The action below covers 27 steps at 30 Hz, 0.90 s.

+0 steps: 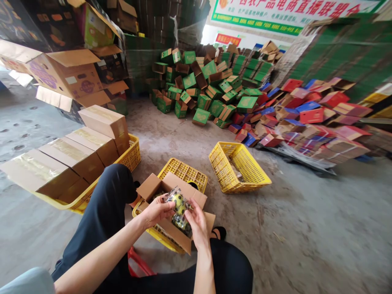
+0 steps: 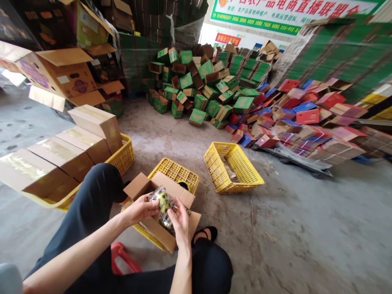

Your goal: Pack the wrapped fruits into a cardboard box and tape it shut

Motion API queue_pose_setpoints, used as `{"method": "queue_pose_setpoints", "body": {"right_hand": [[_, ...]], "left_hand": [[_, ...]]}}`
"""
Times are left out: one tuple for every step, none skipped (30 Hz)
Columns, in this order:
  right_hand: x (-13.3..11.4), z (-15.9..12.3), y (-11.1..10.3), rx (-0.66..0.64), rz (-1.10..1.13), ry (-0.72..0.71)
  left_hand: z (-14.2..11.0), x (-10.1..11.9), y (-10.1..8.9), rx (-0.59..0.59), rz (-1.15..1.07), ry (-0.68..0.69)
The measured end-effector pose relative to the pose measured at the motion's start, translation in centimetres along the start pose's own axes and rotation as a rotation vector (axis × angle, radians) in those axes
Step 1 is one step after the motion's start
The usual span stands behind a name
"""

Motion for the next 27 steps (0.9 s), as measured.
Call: {"method": "queue_pose_setpoints", "body": {"right_hand": [[0.1,0.0,0.1,-0.002,0.005,0.005],[0.2,0.1,0.1,0.002,0.009,0.005],[0.3,0.2,0.0,0.012,0.011,0.0],[0.3,0.3,-0.1,0.023,0.009,-0.008],[0.4,0.3,-0.2,0.033,0.001,-0.017],[0.5,0.4,-0.4,0.042,-0.014,-0.027],[0.5,0.5,-0.5,0.053,-0.037,-0.039],[0.5,0.6,-0.7,0.063,-0.067,-0.054],[0.4,0.6,-0.9,0.074,-0.103,-0.073],[0.2,0.7,-1.1,0.084,-0.142,-0.096],[0.0,0.7,-1.2,0.091,-0.185,-0.122],[-0.3,0.8,-1.2,0.09,-0.231,-0.153],[-0.7,0.8,-1.1,0.084,-0.276,-0.19],[-1.1,0.7,-0.9,0.074,-0.316,-0.234],[-1.6,0.6,-0.7,0.059,-0.351,-0.283],[-2.0,0.5,-0.3,0.041,-0.379,-0.329],[-2.4,0.3,0.0,0.024,-0.399,-0.368],[-2.6,0.2,0.3,0.01,-0.41,-0.394],[-2.7,0.1,0.5,-0.002,-0.414,-0.408],[-2.7,0.1,0.7,-0.008,-0.411,-0.412],[-2.6,0.1,0.7,-0.011,-0.401,-0.411],[-2.6,0.1,0.8,-0.014,-0.387,-0.406],[-2.5,0.1,0.8,-0.018,-0.372,-0.399],[-2.4,0.1,0.7,-0.023,-0.357,-0.39],[-2.3,0.1,0.7,-0.028,-0.34,-0.379],[-2.2,0.2,0.7,-0.031,-0.321,-0.368],[-2.1,0.2,0.6,-0.033,-0.299,-0.358]], "left_hand": [[-0.1,0.1,0.3,-0.018,0.009,0.004],[-0.2,0.1,0.6,-0.03,0.012,0.008],[-0.2,0.1,0.7,-0.033,0.006,0.011],[-0.1,0.0,0.7,-0.025,-0.009,0.016],[0.0,0.0,0.5,-0.002,-0.033,0.025],[0.1,-0.2,0.1,0.034,-0.062,0.037],[0.2,-0.3,-0.4,0.078,-0.091,0.048],[0.3,-0.6,-0.9,0.123,-0.118,0.057],[0.3,-0.9,-1.4,0.159,-0.138,0.059],[0.4,-1.2,-1.6,0.181,-0.15,0.056],[0.4,-1.6,-1.7,0.188,-0.154,0.049],[0.4,-1.8,-1.7,0.183,-0.151,0.043],[0.5,-2.1,-1.5,0.17,-0.141,0.038],[0.5,-2.2,-1.3,0.152,-0.123,0.037],[0.5,-2.3,-1.1,0.135,-0.103,0.039],[0.6,-2.4,-1.0,0.125,-0.083,0.046],[0.7,-2.4,-1.0,0.125,-0.066,0.054],[0.7,-2.4,-1.2,0.138,-0.055,0.062],[0.8,-2.5,-1.5,0.162,-0.049,0.067],[0.8,-2.5,-1.8,0.186,-0.048,0.066],[0.9,-2.6,-2.0,0.199,-0.048,0.058],[1.0,-2.7,-2.0,0.201,-0.047,0.047],[1.0,-2.7,-2.0,0.196,-0.044,0.036],[1.0,-2.7,-2.0,0.188,-0.04,0.03],[1.0,-2.7,-1.9,0.18,-0.036,0.028],[1.0,-2.6,-1.8,0.176,-0.032,0.029],[1.0,-2.5,-1.8,0.179,-0.031,0.031]]}}
Point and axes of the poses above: each hand's wrist, its own z-axis towards the middle knuckle, its own y-axis out of the palm, x = y × z, the point moved 10 cm from there along z, towards the middle knuckle, and after that the axes turned 8 degrees about -z, right-handed, at the moved point
